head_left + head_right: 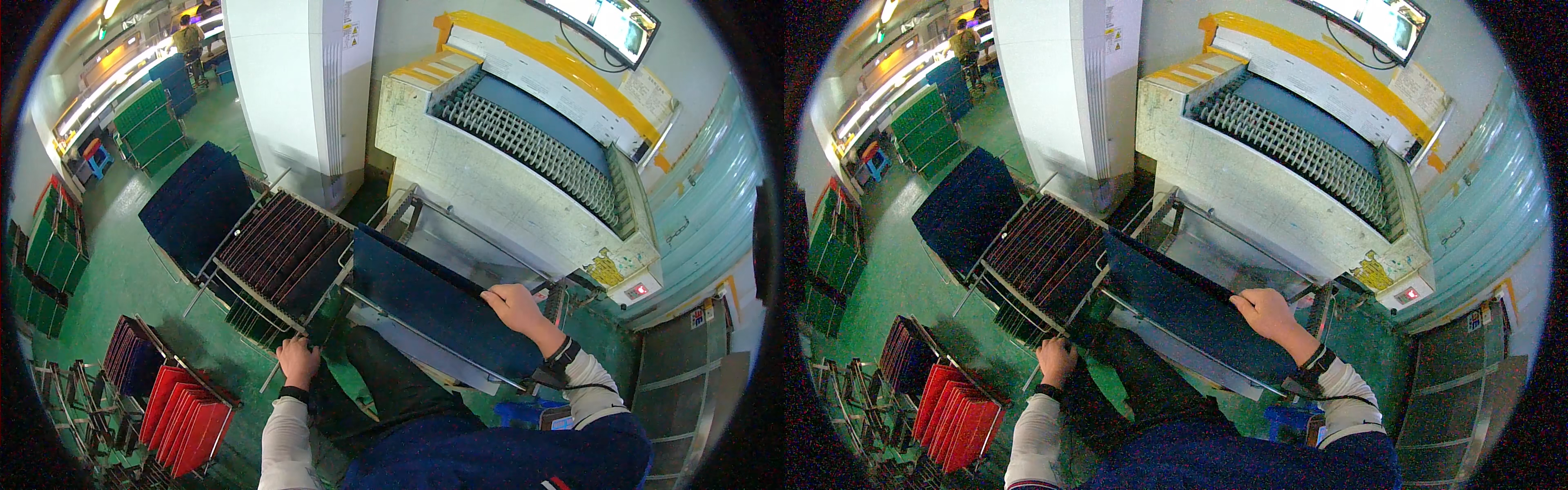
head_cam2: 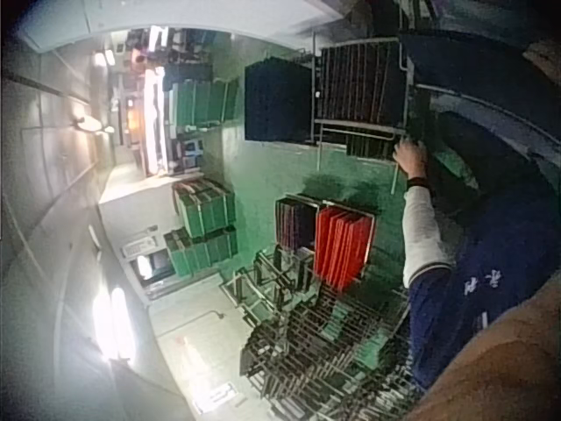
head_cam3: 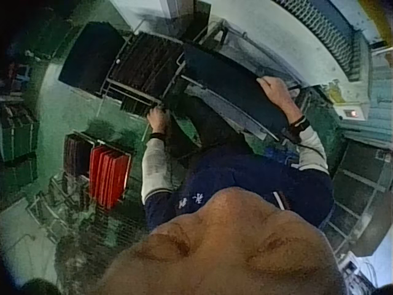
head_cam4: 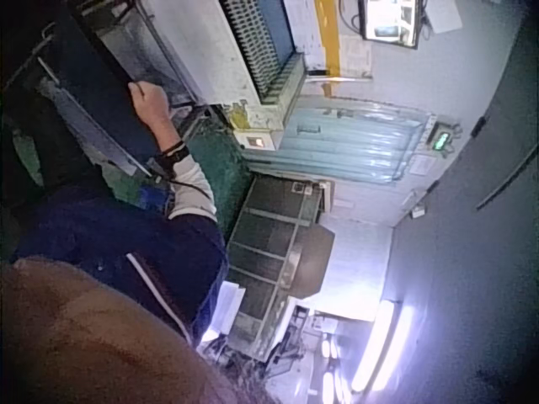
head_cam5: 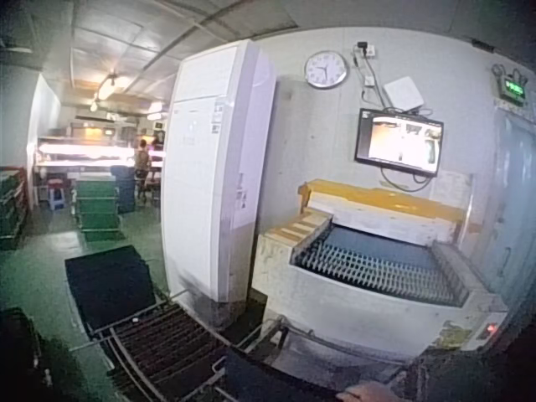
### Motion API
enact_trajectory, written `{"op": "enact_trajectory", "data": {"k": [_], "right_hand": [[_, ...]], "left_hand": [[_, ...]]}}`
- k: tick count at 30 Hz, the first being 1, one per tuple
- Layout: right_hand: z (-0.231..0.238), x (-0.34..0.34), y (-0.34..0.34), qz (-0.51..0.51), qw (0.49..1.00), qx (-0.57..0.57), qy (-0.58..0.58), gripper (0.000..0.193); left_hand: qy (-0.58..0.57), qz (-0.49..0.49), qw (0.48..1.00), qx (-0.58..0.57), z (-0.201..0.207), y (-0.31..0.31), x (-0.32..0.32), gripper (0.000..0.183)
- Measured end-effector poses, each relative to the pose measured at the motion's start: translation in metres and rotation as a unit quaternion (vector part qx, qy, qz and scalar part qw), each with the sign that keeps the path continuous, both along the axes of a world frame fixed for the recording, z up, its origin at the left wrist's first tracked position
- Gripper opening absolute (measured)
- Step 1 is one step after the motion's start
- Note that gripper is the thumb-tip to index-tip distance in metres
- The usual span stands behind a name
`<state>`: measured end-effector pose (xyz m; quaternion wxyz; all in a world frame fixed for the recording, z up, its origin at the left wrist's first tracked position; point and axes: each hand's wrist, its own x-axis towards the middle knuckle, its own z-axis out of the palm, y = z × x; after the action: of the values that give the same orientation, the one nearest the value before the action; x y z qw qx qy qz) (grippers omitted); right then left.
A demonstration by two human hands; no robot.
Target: Transfer thin metal or composite sheets from a storage rack into a feeding machine.
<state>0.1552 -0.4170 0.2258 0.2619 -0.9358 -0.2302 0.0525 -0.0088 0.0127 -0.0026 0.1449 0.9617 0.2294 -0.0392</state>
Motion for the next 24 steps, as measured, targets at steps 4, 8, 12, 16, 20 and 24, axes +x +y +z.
{"op": "enact_trajectory", "data": {"k": [4, 8, 12, 16, 20, 24], "right_hand": [[0.002, 0.0, 0.003, 0.002, 1.0, 0.0, 0.0, 0.039], [0.002, 0.0, 0.002, 0.003, 1.0, 0.003, -0.004, 0.038], [0.0, 0.001, 0.0, 0.005, 1.0, 0.004, -0.008, 0.039], [-0.002, 0.001, 0.0, 0.007, 1.0, 0.006, -0.012, 0.04], [-0.001, 0.001, -0.001, 0.01, 1.0, -0.006, -0.007, 0.038], [0.001, 0.001, 0.0, 0.01, 1.0, 0.002, 0.016, 0.035]], "left_hand": [[-0.036, -0.002, 0.999, 0.011, -0.011, 0.003, -0.004, 0.03], [-0.001, 0.001, 1.0, -0.001, -0.001, 0.001, -0.001, 0.039], [-0.017, 0.0, 1.0, 0.007, -0.006, 0.002, -0.001, 0.04], [-0.011, 0.003, 1.0, 0.003, -0.002, 0.001, -0.001, 0.039], [-0.02, 0.003, 1.0, 0.003, 0.0, 0.0, -0.002, 0.04], [-0.013, 0.006, 1.0, -0.004, 0.002, 0.001, -0.001, 0.04]]}}
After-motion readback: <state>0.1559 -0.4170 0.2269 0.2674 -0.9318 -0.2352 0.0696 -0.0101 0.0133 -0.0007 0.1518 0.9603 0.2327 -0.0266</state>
